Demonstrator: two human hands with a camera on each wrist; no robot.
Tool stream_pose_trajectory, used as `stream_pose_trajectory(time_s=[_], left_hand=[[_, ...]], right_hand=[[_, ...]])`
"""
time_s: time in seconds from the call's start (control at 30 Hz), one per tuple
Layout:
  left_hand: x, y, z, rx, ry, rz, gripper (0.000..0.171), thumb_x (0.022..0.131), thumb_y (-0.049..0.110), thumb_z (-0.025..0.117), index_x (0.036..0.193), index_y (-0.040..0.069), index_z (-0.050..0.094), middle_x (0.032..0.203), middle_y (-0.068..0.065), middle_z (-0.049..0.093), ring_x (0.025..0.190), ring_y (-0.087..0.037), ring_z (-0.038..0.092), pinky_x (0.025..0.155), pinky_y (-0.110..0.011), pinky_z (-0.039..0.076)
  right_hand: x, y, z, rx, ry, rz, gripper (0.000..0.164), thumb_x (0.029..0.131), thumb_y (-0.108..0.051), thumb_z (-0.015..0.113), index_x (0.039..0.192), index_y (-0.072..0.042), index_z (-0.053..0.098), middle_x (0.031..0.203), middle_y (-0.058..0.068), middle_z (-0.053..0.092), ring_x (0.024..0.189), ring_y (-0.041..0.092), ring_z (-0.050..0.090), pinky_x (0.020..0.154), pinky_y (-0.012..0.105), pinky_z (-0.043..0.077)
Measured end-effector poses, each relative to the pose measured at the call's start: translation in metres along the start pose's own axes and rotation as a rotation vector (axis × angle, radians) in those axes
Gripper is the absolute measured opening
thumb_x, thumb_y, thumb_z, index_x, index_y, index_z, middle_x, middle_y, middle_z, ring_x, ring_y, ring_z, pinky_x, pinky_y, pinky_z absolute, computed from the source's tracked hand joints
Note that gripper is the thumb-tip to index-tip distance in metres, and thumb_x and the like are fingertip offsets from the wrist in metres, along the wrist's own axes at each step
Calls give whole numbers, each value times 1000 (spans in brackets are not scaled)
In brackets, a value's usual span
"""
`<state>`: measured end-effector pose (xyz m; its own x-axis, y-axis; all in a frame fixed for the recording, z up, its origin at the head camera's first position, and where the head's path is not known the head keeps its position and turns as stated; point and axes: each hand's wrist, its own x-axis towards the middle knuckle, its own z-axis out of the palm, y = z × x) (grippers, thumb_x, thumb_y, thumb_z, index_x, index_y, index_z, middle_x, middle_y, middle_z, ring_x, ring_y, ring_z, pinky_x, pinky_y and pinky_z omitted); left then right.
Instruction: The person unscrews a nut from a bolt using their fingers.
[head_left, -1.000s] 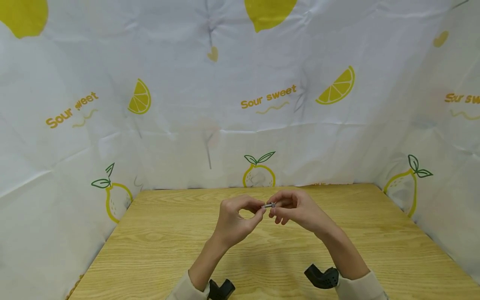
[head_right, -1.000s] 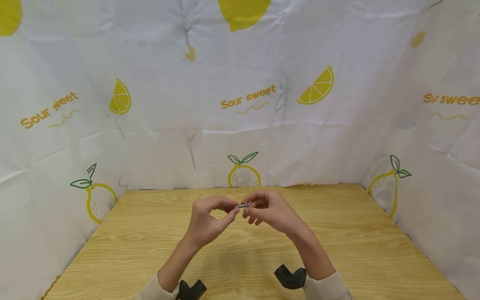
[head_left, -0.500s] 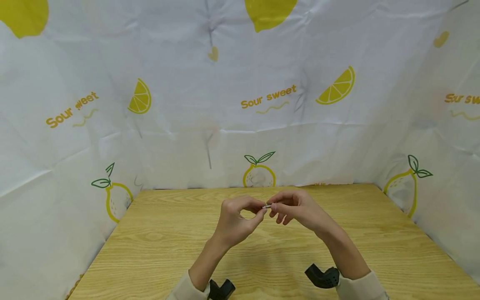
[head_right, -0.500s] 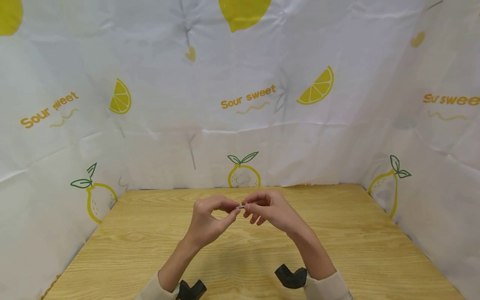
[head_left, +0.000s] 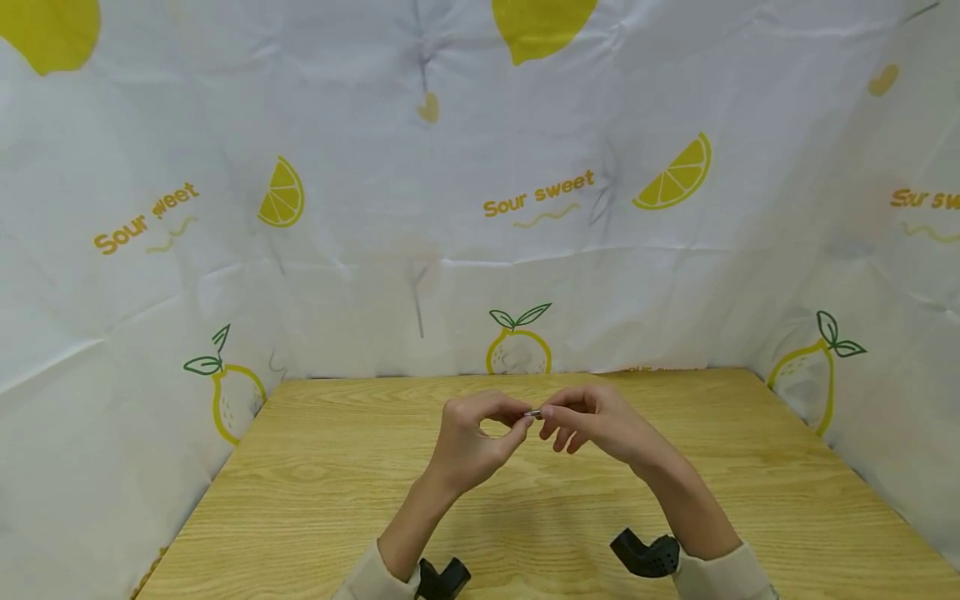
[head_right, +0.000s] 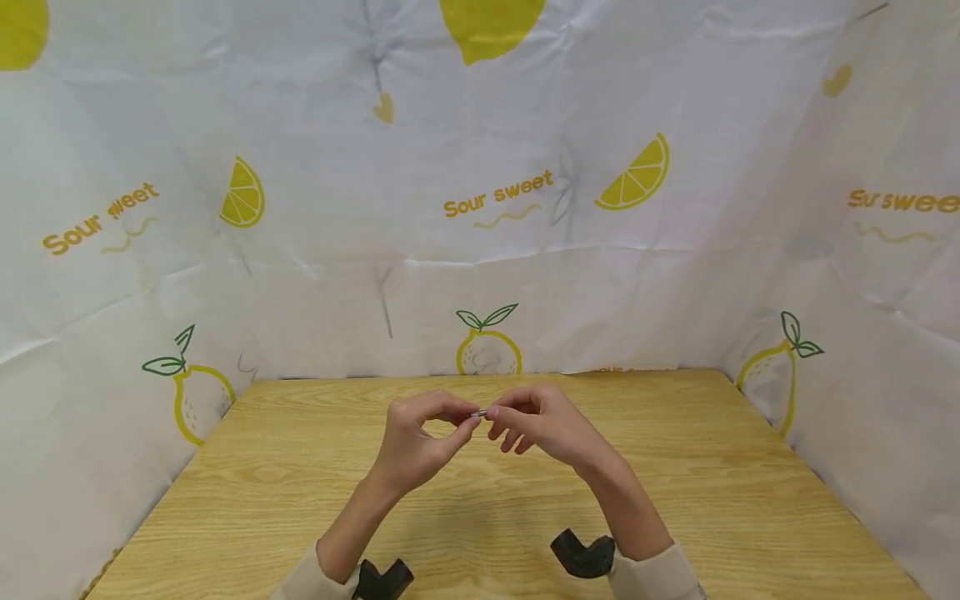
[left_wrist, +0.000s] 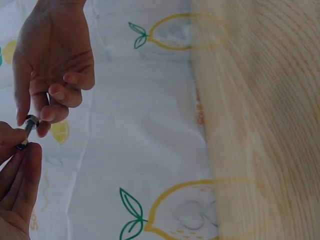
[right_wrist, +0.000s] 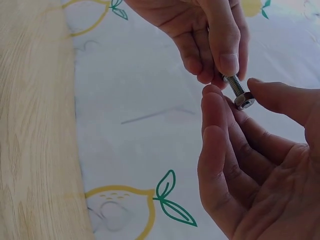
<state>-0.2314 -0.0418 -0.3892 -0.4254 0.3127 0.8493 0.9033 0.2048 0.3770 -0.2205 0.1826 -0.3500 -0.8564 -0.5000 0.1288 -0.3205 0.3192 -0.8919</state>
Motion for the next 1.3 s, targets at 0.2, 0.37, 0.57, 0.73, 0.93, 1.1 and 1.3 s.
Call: stream_pose_trajectory(time_s=[0.2, 0.37, 0.57, 0.73, 0.93, 1.1, 1.3], left_hand=[[0, -1, 0, -4, 0, 16, 8, 87, -2, 77, 92, 4, 80, 83, -6, 79, 72, -10, 76, 71, -14, 61], [0, 1, 0, -16, -5, -12, 8, 87, 0, 78, 93, 5, 80, 84, -6, 80, 73, -9, 76, 71, -14, 61], [1, 3, 0, -24, -5, -22, 9, 86, -1, 78, 93, 4, 80, 84, -6, 80, 72, -9, 76, 71, -14, 61], [0, 3, -1, -7, -4, -34, 9, 86, 0, 79, 93, 5, 80, 84, -5, 80, 72, -9, 76, 68, -15, 61], [0, 3, -1, 0, 2, -41, 9, 86, 0, 79, 93, 6, 80, 84, -6, 80, 72, -10, 77, 69, -14, 61], [0, 3, 0, -3, 7, -36, 9, 86, 0, 79, 93, 6, 80, 84, -6, 80, 73, -10, 77, 70, -14, 61], [0, 3, 0, -7, 10, -26, 8, 87, 1, 79, 93, 6, 80, 84, -6, 80, 73, -9, 77, 70, -14, 61]], right_hand=[[-1, 0, 0, 11, 13, -17, 32, 104, -23, 62, 116, 5, 71, 94, 13, 75, 76, 20, 73, 71, 39, 64], [-2, -1, 0, 15, 19, -34, 31, 103, -18, 63, 116, 10, 68, 96, 18, 75, 76, 17, 72, 70, 36, 64], [-2, -1, 1, 12, 34, -47, 27, 102, -14, 63, 116, 8, 67, 97, 23, 74, 76, 15, 72, 69, 36, 63], [-2, -2, 1, 22, 41, -61, 25, 100, -12, 65, 115, 8, 66, 91, 11, 74, 76, 16, 71, 67, 34, 63], [-2, -3, 3, 35, 49, -61, 26, 101, -15, 66, 115, 6, 66, 90, 5, 74, 75, 18, 71, 68, 36, 63], [-2, -2, 4, 50, 66, -63, 26, 104, -20, 63, 116, 3, 67, 96, 9, 74, 76, 17, 72, 69, 36, 63], [-1, -1, 3, 43, 62, -62, 31, 103, -17, 64, 123, 7, 65, 99, 9, 75, 76, 16, 72, 68, 36, 64]])
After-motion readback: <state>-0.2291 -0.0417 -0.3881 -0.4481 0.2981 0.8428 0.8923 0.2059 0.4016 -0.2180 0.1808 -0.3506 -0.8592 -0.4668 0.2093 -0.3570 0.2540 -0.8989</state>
